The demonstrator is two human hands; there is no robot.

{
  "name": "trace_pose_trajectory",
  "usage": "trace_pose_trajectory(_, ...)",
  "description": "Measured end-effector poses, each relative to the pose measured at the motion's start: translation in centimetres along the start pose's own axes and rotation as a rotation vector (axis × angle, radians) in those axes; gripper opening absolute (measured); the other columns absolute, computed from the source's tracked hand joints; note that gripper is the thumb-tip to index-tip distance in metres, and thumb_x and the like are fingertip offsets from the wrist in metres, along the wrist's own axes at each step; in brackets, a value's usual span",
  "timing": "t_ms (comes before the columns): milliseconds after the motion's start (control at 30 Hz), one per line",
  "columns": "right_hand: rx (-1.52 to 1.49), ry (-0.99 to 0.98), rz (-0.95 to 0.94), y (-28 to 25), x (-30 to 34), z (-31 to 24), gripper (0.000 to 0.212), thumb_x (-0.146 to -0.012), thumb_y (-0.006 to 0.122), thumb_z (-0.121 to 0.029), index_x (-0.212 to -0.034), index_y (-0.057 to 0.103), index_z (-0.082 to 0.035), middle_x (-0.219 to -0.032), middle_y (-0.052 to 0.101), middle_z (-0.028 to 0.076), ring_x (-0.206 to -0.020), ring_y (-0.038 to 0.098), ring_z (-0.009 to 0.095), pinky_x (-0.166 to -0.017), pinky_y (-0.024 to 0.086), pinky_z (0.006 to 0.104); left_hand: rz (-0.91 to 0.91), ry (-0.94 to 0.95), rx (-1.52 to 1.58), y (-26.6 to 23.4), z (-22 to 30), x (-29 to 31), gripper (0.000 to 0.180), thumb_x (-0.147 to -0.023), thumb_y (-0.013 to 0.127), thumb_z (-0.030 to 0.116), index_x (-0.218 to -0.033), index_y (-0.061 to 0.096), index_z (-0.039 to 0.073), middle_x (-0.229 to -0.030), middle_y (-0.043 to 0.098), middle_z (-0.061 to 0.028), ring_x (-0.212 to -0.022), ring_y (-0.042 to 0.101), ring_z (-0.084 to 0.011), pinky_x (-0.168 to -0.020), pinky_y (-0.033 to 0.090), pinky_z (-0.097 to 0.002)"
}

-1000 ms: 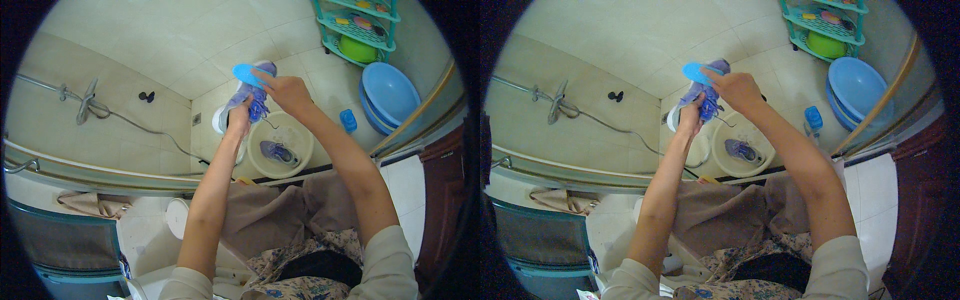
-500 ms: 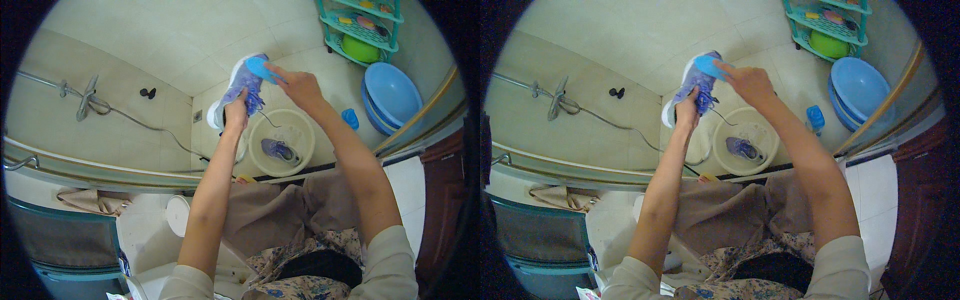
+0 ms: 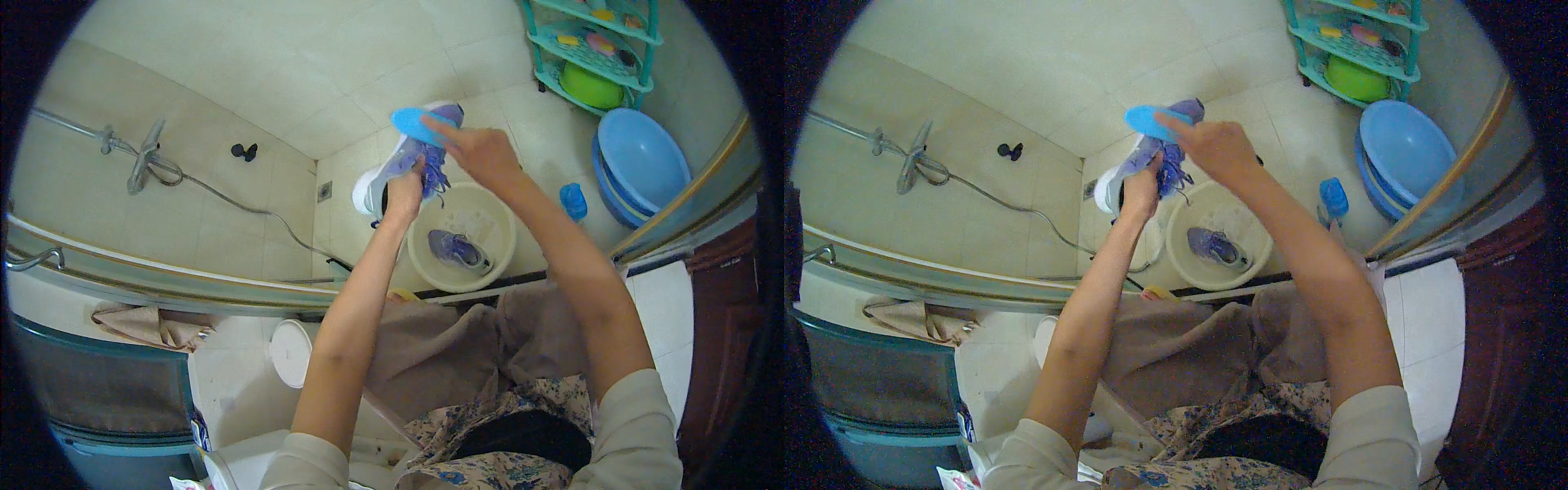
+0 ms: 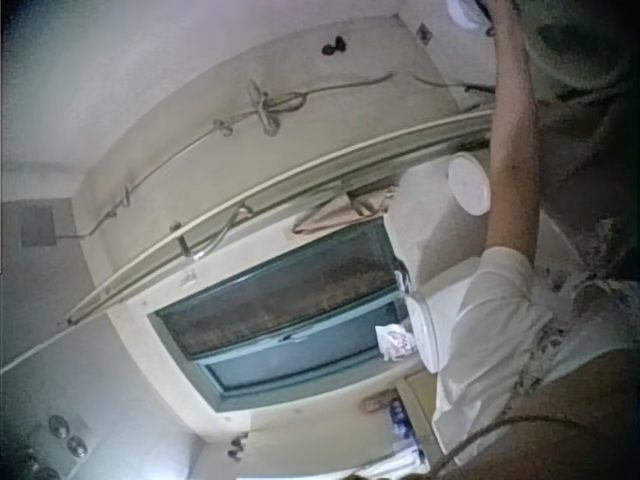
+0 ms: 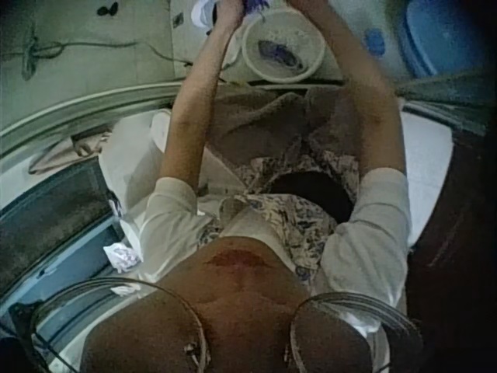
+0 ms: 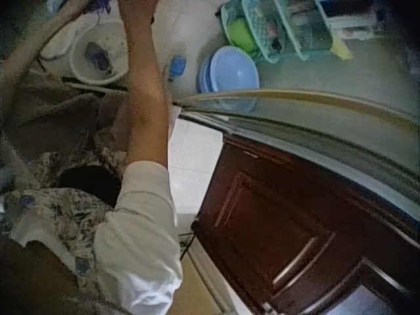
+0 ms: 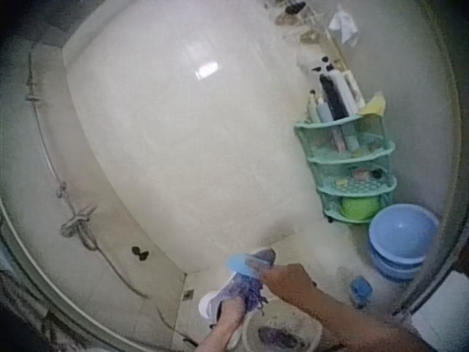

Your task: The person sits on the bathroom floor and scrubs a pair of purple and white sneakers with a blue brush in a white basin. They repeatedly dip the shoes in water, scrub the uppers, soles, and laces, and rinse them.

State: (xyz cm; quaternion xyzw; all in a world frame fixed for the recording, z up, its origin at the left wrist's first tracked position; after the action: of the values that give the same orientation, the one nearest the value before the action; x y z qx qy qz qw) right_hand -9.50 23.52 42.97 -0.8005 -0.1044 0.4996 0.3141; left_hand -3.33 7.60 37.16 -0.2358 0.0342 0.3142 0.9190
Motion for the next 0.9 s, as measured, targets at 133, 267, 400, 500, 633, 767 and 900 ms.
trace_pose_trajectory(133,0.016,0.034,-0.014,-0.2,0.8,3.1,0.047,-0.081,0.056,-0.027,-0.126,0.042,-0.033,-0.053,0.053,0.009,-0.047,0.056,0.026,-0.044,0.045,0.0382,-0.056,-0.162,0.292,0.4,-0.2,-0.7,0.026,-0.087,0.052,0.012,-0.107,0.055,-0.004,-0.1,0.059,-0.0074,-0.087,0.051,-0.013,-0.079,0.04,-0.0272)
trace_pose_trajectory(267,0.029,-0.015,-0.059,0.3,0.1,-1.1,0.045,-0.081,0.055,-0.028,-0.125,0.043,-0.033,-0.055,0.054,0.009,-0.049,0.057,0.025,-0.044,0.046,0.0375,0.025,0.024,0.089,0.2,0.1,0.3,0.029,-0.086,0.051,0.013,-0.109,0.053,-0.005,-0.096,0.06,-0.0113,-0.087,0.052,-0.0211,-0.082,0.039,-0.0322)
trace_pose_trajectory(400,0.031,0.123,-0.147,-0.5,0.2,2.8,0.045,-0.082,0.055,-0.028,-0.125,0.043,-0.033,-0.059,0.057,0.009,-0.055,0.059,0.026,-0.05,0.048,0.0377,-0.019,-0.052,-0.017,-1.5,3.0,0.1,0.027,-0.086,0.052,0.013,-0.106,0.054,-0.006,-0.097,0.059,-0.0099,-0.086,0.053,-0.0185,-0.08,0.04,-0.0315)
trace_pose_trajectory(500,0.014,0.13,-0.117,-0.3,0.6,2.6,0.045,-0.082,0.055,-0.029,-0.125,0.043,-0.033,-0.058,0.056,0.009,-0.054,0.059,0.026,-0.049,0.048,0.0374,0.099,-0.101,0.295,-2.5,1.2,-0.3,0.025,-0.086,0.052,0.012,-0.104,0.055,-0.006,-0.098,0.058,-0.0098,-0.086,0.052,-0.0156,-0.078,0.041,-0.0289)
trace_pose_trajectory(633,-0.091,0.127,-0.027,-0.4,0.6,2.0,0.045,-0.082,0.057,-0.025,-0.124,0.045,-0.033,-0.058,0.055,0.01,-0.051,0.057,0.027,-0.048,0.046,0.0379,0.046,-0.091,0.253,-2.0,0.7,-0.6,0.027,-0.086,0.052,0.012,-0.106,0.054,-0.005,-0.101,0.058,-0.0101,-0.088,0.052,-0.017,-0.081,0.04,-0.0304)
trace_pose_trajectory(767,-0.022,0.063,-0.062,-0.5,-0.3,-0.7,0.044,-0.082,0.056,-0.025,-0.124,0.045,-0.033,-0.06,0.057,0.01,-0.051,0.057,0.027,-0.047,0.046,0.0365,-0.026,-0.049,0.073,0.3,0.6,0.7,0.029,-0.087,0.051,0.017,-0.105,0.055,-0.004,-0.1,0.058,-0.0132,-0.089,0.052,-0.0208,-0.084,0.038,-0.0322)
trace_pose_trajectory(900,-0.013,0.093,-0.047,-0.5,0.2,2.2,0.047,-0.081,0.057,-0.025,-0.125,0.044,-0.034,-0.059,0.056,0.008,-0.051,0.057,0.026,-0.045,0.044,0.0363,0.002,-0.176,0.195,-1.3,0.4,0.1,0.026,-0.087,0.049,0.014,-0.105,0.056,-0.004,-0.099,0.059,-0.0128,-0.091,0.052,-0.0184,-0.085,0.038,-0.0313)
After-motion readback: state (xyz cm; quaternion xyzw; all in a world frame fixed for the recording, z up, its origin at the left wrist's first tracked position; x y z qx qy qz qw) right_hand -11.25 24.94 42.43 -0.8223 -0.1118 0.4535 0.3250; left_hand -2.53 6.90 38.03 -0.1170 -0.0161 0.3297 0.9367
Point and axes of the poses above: each hand's wrist, its own x-axis away from the middle knuckle, its own y-axis out of the palm, z = x × y, the point moved 10 cm from there along -x, towards the middle knuckle
